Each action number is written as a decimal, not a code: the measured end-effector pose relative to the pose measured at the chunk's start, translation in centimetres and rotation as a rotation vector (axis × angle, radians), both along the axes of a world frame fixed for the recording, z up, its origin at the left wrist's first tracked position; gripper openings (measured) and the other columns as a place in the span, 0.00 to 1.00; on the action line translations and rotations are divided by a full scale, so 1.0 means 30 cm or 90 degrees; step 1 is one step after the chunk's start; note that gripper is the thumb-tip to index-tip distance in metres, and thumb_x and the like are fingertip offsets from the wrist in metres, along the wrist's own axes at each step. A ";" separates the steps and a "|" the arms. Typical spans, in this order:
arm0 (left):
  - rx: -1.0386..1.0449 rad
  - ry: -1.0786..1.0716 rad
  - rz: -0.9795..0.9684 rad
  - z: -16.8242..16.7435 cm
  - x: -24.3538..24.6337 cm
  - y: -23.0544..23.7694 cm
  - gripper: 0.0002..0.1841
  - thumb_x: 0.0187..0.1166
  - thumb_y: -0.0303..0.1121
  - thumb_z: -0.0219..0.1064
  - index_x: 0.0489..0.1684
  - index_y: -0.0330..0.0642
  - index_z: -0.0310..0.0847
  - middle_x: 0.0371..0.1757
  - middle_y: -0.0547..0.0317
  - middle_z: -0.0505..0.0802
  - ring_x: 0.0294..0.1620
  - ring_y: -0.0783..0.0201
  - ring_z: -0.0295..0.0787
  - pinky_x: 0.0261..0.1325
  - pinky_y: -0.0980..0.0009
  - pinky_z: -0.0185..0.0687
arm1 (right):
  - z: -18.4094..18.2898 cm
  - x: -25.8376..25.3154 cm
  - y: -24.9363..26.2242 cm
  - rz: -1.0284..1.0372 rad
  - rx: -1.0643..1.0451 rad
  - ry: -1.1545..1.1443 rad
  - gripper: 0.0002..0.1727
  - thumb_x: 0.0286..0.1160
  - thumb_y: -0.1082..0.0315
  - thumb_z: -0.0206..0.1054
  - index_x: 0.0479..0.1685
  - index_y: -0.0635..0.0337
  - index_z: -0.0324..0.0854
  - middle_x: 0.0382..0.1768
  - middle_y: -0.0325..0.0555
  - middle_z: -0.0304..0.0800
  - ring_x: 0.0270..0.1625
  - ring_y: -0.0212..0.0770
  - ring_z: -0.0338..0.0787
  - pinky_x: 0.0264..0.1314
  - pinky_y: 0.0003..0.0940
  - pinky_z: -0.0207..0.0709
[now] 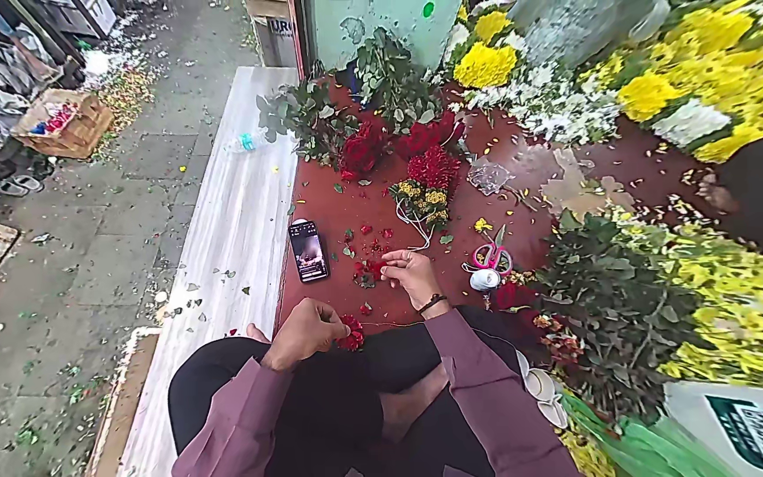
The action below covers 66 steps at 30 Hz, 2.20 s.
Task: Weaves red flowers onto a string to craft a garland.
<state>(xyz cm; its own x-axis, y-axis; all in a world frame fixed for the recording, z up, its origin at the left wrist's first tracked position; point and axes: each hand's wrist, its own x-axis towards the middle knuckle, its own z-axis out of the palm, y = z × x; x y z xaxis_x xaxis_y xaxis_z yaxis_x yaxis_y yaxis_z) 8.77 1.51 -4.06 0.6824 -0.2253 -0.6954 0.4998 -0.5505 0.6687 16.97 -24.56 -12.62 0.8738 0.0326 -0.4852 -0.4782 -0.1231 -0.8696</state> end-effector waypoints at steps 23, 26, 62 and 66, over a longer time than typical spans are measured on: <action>0.030 -0.021 0.011 -0.032 0.001 -0.003 0.13 0.61 0.45 0.82 0.17 0.50 0.88 0.18 0.66 0.86 0.20 0.68 0.79 0.28 0.59 0.75 | 0.047 -0.066 -0.008 0.057 0.059 -0.133 0.15 0.59 0.81 0.75 0.47 0.63 0.93 0.43 0.51 0.98 0.40 0.45 0.96 0.48 0.42 0.92; 0.049 -0.031 0.040 -0.029 0.003 -0.003 0.12 0.63 0.44 0.81 0.19 0.49 0.90 0.19 0.66 0.88 0.21 0.67 0.82 0.29 0.58 0.78 | 0.065 -0.074 0.009 0.068 0.021 -0.171 0.10 0.65 0.72 0.80 0.45 0.60 0.94 0.45 0.46 0.98 0.43 0.42 0.97 0.51 0.41 0.93; 0.007 -0.029 0.174 -0.010 0.015 0.009 0.13 0.65 0.37 0.78 0.13 0.46 0.83 0.17 0.65 0.85 0.21 0.69 0.78 0.29 0.62 0.73 | 0.097 -0.168 -0.030 0.347 -0.022 -0.142 0.09 0.73 0.59 0.75 0.39 0.55 0.95 0.39 0.37 0.95 0.41 0.30 0.92 0.48 0.31 0.88; 0.104 -0.040 0.146 -0.014 0.022 0.003 0.15 0.62 0.42 0.77 0.12 0.47 0.80 0.15 0.64 0.81 0.19 0.64 0.76 0.27 0.56 0.71 | 0.170 -0.181 -0.032 0.456 0.119 -0.178 0.09 0.73 0.61 0.75 0.37 0.58 0.93 0.35 0.38 0.92 0.37 0.28 0.89 0.42 0.27 0.84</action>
